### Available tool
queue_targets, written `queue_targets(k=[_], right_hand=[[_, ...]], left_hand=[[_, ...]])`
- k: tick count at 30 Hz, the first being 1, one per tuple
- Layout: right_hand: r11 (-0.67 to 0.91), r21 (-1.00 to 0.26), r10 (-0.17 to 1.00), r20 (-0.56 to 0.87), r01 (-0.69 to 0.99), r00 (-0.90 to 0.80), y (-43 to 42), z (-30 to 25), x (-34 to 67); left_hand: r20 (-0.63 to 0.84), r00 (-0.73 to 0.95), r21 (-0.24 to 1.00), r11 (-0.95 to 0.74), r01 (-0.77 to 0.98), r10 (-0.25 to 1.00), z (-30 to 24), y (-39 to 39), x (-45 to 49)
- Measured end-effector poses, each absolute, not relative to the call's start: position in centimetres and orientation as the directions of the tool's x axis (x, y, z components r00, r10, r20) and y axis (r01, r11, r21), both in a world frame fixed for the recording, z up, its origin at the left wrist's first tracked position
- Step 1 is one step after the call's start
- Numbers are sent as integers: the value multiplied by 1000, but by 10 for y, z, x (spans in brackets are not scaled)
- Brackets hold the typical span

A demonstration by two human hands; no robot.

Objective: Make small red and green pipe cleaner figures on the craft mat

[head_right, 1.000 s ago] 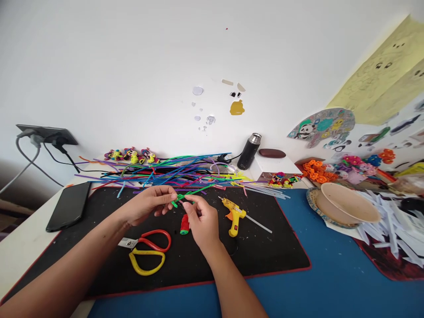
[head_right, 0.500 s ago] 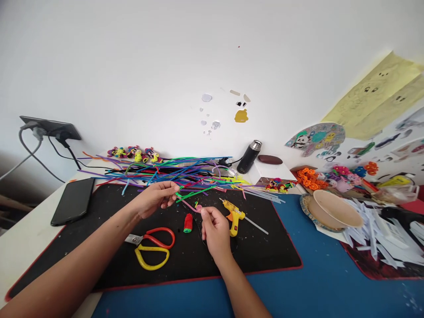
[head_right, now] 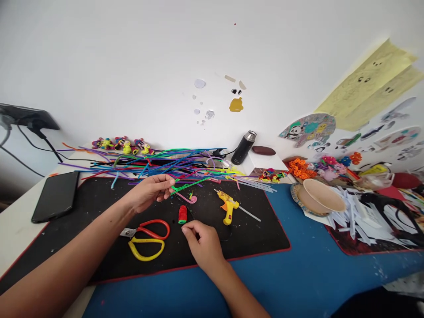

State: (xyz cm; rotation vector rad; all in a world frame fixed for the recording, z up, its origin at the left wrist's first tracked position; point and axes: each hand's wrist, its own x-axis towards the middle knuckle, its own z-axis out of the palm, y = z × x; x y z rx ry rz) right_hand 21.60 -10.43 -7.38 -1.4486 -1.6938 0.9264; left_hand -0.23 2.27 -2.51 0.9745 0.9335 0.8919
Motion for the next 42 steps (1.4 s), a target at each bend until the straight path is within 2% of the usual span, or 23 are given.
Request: queue_targets(k=[8,14,20,23,34,38,42], right_hand=[[-53,-928,983,15,368,180,-88,-60,268],[-119,-877,944,44,465,326,-87,-58,304],[-214,-671,953,17,710,303,-83,-57,321],[-247,-574,958,-24,781,285,-80,-58,321],[-278,-456,951,-6,845,310,-66,-72,315],[-268,-486,949,18,832,316,-63,-78,315],[-214,-660,935,76,720,347,-65,-84,319]], left_hand=[[-242,364,919,333,-211,899,-30,24,-2],[-238,374,919,333,-211,896,-33,24,-1],[-266,382,914,357,-191,885,-26,18,4],[-269,399,916,361,-176,877,-22,16,6],[-259,416,928,344,-145,872,-28,15,9],[-250,419,925,343,-162,873,-33,15,11],[-252,419,923,346,-165,872,-33,15,11]])
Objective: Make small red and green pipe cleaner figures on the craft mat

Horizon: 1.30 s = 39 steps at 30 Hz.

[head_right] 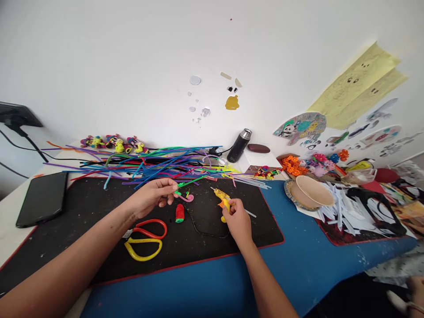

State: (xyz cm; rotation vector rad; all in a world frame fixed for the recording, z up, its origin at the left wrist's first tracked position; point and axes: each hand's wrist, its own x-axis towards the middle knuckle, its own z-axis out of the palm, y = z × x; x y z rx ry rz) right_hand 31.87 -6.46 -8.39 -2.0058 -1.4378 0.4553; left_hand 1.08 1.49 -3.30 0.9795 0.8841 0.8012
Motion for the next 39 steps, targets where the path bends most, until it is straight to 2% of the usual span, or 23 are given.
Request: queue_targets(k=[3,5,11,18,22,27,31,34,39], right_hand=[[-178,-853,921,32,490,389,-67,-84,318],[-175,-931,910,-29,319,413,-69,-79,314],[-125,-992,900,-112,3,420,-68,-59,292],[-42,-999,933,-44,-12,357,-70,-56,261],[4,-999,928,-13,-46,372,-75,-64,253],[-23,-980,915,-101,-199,391,-75,-63,248],[-69,-943,922,-185,-325,340,-75,-58,243],[-87,-931,925,-208,-355,318,-76,-57,241],[-50,-949,926,-161,-313,341,-79,-58,238]], left_hand=[[-248,426,922,347,-172,870,-32,14,11],[-244,435,920,348,-179,867,-31,12,14],[-222,536,912,368,-181,814,-34,-7,34],[-103,640,877,373,-302,762,-37,-39,66],[-112,657,823,440,-359,746,-39,-47,72],[-96,658,760,482,-436,747,-44,-50,74],[-57,645,768,447,-459,762,-42,-52,74],[-44,648,779,432,-454,761,-37,-53,73],[-61,641,770,445,-457,765,-37,-54,72]])
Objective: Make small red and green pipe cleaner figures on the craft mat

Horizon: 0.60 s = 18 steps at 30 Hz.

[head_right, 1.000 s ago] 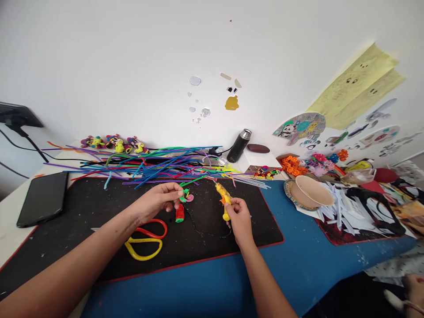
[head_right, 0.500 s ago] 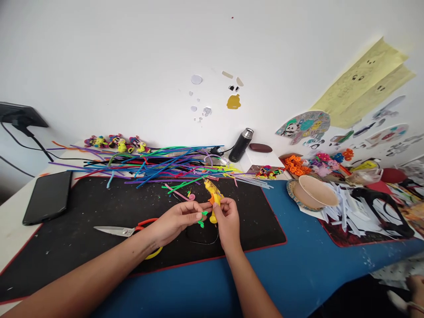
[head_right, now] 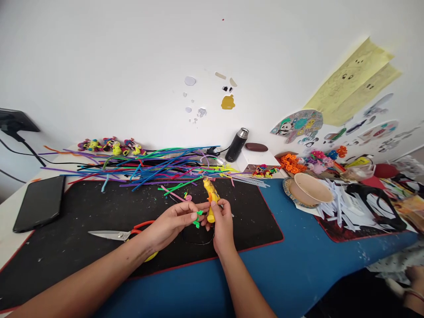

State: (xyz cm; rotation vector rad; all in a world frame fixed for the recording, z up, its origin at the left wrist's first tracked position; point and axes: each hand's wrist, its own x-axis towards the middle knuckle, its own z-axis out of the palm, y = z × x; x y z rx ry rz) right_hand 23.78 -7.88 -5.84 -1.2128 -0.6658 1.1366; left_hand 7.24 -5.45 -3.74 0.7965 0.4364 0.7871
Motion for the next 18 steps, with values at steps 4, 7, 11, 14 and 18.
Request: queue_targets(k=[4,7,11,14,18], right_hand=[[-12,-973,935,-92,-230,342,-78,-61,235],[28,-983,929,-41,-181,368,-77,-64,234],[92,-981,904,10,-171,427,-77,-65,231],[96,-972,892,-12,-215,452,-77,-62,228],[50,-933,893,-118,-356,435,-78,-55,224]], left_hand=[[-99,610,726,477,-496,786,-41,-53,75],[-132,569,673,495,-549,811,-41,-53,77],[-158,539,643,500,-579,827,-38,-55,79],[-145,541,647,493,-581,828,-35,-58,79],[-117,542,662,472,-583,832,-30,-61,80]])
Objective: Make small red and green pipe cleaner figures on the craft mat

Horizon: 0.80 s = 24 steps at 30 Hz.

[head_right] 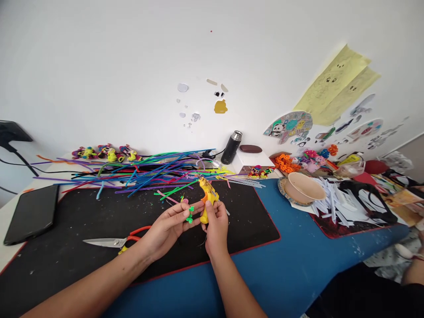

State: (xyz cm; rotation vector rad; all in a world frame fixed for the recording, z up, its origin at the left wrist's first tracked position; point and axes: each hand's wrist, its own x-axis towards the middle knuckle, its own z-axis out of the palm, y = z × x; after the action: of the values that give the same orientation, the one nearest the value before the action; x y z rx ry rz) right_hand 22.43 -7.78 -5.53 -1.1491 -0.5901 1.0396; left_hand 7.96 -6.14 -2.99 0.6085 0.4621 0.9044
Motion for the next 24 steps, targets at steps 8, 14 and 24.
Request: queue_targets(k=[8,14,24], right_hand=[[-119,-723,899,-370,-680,236,-80,-39,223],[-102,-746,915,-330,-658,232,-79,-41,226],[-12,-929,981,-83,-369,177,-86,-27,247]], left_hand=[[-74,591,755,432,-493,804,-10,-72,77],[-88,613,795,426,-432,785,-9,-65,72],[-161,389,872,315,-375,907,-5,-21,42]])
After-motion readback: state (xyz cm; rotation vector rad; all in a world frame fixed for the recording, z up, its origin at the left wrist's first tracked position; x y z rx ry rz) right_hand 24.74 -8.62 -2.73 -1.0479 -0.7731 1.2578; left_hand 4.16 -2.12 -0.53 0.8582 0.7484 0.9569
